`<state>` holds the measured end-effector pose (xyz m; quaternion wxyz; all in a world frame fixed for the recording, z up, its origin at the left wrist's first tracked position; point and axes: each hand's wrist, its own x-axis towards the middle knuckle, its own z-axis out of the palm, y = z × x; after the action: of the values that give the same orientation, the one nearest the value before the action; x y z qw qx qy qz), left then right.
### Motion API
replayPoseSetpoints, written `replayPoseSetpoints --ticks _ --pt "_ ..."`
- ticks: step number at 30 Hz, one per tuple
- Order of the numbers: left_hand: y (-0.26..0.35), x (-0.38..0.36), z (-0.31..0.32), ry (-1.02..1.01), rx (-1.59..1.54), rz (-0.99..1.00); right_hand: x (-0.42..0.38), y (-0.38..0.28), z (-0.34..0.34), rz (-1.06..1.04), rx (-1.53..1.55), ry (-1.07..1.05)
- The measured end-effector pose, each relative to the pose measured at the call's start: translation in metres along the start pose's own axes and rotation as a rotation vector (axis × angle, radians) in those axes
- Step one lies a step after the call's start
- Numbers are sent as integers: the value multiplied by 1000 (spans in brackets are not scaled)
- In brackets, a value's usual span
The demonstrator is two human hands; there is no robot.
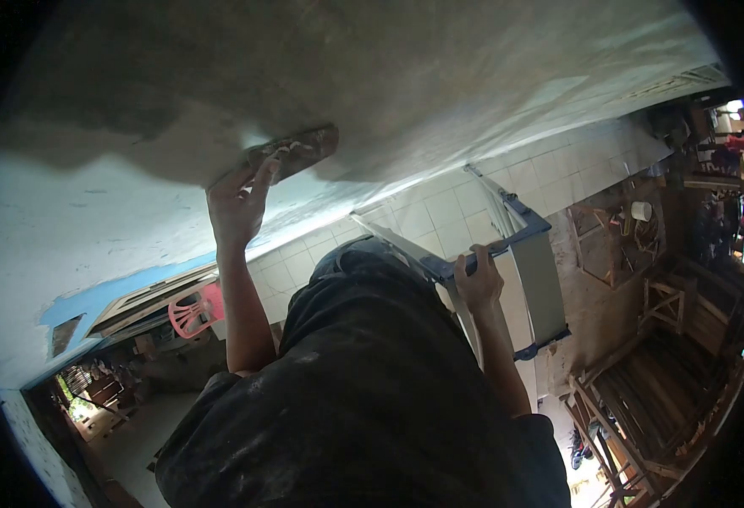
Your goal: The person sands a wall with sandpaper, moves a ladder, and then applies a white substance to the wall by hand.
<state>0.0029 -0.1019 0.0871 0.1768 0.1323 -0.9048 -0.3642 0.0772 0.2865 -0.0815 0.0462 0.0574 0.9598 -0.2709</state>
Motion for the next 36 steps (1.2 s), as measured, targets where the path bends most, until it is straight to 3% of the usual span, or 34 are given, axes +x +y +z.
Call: replayPoseSetpoints --ticks 9,19,22,25,26,29,30,32,34,36 --pt "4 0 -3 -17 -24 -12 1 -1 -1 11 9 -29" --pt "-9 -5 -12 -81 -13 51 8 -4 -16 29 58 -241" --pt "-13 -4 -15 -66 -83 69 18 -7 -30 0 -49 -414" --pt "-8 -6 -21 -58 -53 51 32 -32 -51 -92 -370 -687" --pt "-11 -6 -22 -53 -62 49 40 -48 -57 48 -434 -726" --pt "-13 -6 -26 -65 -159 4 62 -78 -74 -131 -555 -714" --pt "-14 -6 -26 -82 -192 -45 66 -128 -99 -119 -472 -658" --pt "-9 -6 -27 -103 -194 -103 79 -157 -94 -349 -87 -441" --pt "-3 -6 -28 -100 -182 -117 86 -205 -91 -446 292 -414" --pt "-3 -6 -27 -84 -227 -119 90 -238 -77 -599 462 -341"
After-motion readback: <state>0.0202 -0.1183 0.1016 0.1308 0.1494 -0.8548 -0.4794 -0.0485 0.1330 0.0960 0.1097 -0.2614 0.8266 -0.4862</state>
